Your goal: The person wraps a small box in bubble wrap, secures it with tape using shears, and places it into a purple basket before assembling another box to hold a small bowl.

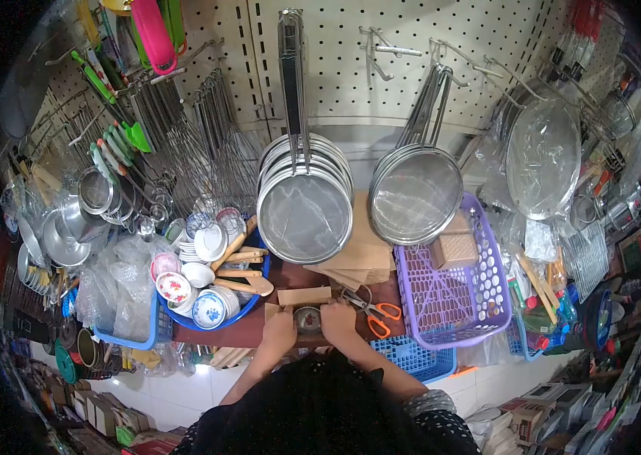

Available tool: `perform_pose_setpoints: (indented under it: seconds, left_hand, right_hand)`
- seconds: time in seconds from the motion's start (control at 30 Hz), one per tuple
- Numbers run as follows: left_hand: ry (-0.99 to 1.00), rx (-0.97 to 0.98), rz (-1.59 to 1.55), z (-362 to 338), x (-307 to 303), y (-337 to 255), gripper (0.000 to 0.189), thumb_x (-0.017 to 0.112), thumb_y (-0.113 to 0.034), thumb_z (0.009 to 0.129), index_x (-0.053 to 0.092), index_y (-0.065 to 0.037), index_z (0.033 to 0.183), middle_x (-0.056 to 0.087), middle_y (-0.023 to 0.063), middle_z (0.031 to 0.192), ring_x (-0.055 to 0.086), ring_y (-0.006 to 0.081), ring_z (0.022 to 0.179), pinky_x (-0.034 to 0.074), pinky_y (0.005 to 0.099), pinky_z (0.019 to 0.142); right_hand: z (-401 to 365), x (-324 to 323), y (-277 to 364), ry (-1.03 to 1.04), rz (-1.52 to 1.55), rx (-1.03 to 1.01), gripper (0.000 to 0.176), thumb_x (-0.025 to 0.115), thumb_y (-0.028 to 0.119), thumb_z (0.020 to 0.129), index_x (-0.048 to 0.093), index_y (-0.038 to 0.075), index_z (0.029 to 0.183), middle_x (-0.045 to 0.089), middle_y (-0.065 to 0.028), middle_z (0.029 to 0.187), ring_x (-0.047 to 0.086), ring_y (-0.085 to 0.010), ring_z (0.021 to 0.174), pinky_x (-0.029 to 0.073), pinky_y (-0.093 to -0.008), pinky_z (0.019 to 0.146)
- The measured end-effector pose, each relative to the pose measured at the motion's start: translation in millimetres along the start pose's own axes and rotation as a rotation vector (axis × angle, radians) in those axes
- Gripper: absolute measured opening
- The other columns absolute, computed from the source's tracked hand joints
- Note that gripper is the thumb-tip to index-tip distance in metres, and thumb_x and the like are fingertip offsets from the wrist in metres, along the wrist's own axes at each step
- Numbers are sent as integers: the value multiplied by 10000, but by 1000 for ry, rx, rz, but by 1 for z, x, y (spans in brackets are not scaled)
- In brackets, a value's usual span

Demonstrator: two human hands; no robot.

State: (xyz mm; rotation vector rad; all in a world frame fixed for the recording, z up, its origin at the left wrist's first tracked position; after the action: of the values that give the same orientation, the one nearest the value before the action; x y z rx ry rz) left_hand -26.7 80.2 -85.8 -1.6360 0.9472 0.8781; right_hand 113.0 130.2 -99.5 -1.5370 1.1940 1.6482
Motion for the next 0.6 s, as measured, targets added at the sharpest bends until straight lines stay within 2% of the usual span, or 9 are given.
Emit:
perform_pose_setpoints:
  seconds: [0.07, 0.17, 0.27, 0.37, 0.4, 0.57, 0.6]
  left_hand:
    - [16, 21, 9, 2, 6, 4, 364, 580, -39, 807, 524, 53, 1154, 687, 224, 866, 694, 369, 810, 567, 451, 715]
    - [76, -38, 8, 1, -2, -4, 404, 607, -49, 788, 513, 49, 1168, 663, 232, 1019, 677, 363, 916, 563, 436, 762]
    - [-80, 30, 58, -1, -5, -10, 431, 634, -67, 769, 512, 32, 1171, 597, 218, 1153, 632, 350, 1034, 552, 417, 812]
    - [-165, 15, 111, 2, -4, -12, 447, 654, -88, 758, 513, 18, 1169, 551, 198, 1184, 594, 339, 1092, 540, 407, 840]
    - [-218, 42, 135, 3, -5, -12, 425, 650, -96, 769, 524, -5, 1165, 563, 180, 1145, 615, 322, 1051, 545, 411, 817]
    - [-225, 164, -138, -1, -19, -14, 323, 617, -139, 847, 544, -4, 1132, 569, 194, 1120, 617, 365, 1011, 534, 440, 817]
    - [-228, 205, -220, -7, -30, -17, 313, 610, -150, 865, 547, -5, 1136, 571, 194, 1117, 616, 370, 1004, 530, 446, 815]
  right_hand:
    - [-2, 2, 0, -37, 2, -3, 146, 680, 161, 721, 716, 110, 854, 669, -134, 906, 627, -329, 983, 550, -444, 723]
    - [1, 5, -2, -117, 1, -1, 195, 688, 146, 715, 710, 113, 905, 635, -130, 984, 596, -327, 1018, 531, -448, 764]
    - [3, -9, -2, -132, -27, 29, 264, 704, 153, 710, 707, 126, 973, 594, -122, 1034, 553, -324, 1055, 495, -451, 822]
    - [2, -17, -4, -175, -48, 46, 323, 724, 160, 703, 703, 134, 1024, 568, -115, 1058, 520, -323, 1087, 465, -454, 859]
    - [2, -21, -3, -166, -33, 57, 339, 731, 161, 698, 702, 135, 1035, 566, -113, 1065, 515, -323, 1094, 461, -455, 864]
    - [1, -38, 3, -219, 58, 42, 325, 739, 184, 721, 699, 113, 1035, 587, -127, 1097, 535, -325, 1081, 454, -469, 870]
    - [2, -41, 5, -223, 56, 15, 283, 714, 221, 774, 675, 94, 1023, 584, -120, 1050, 542, -320, 1068, 452, -477, 811]
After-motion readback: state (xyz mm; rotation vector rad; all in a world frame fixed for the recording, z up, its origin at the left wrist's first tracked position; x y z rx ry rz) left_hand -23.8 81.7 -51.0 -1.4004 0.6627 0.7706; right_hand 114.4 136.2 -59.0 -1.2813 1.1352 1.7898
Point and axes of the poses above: each hand's wrist, its own z-axis towards the middle knuckle, its own x-axis out of the palm, y = z × x, the point moved 5 cm from there along z, towards the middle knuckle
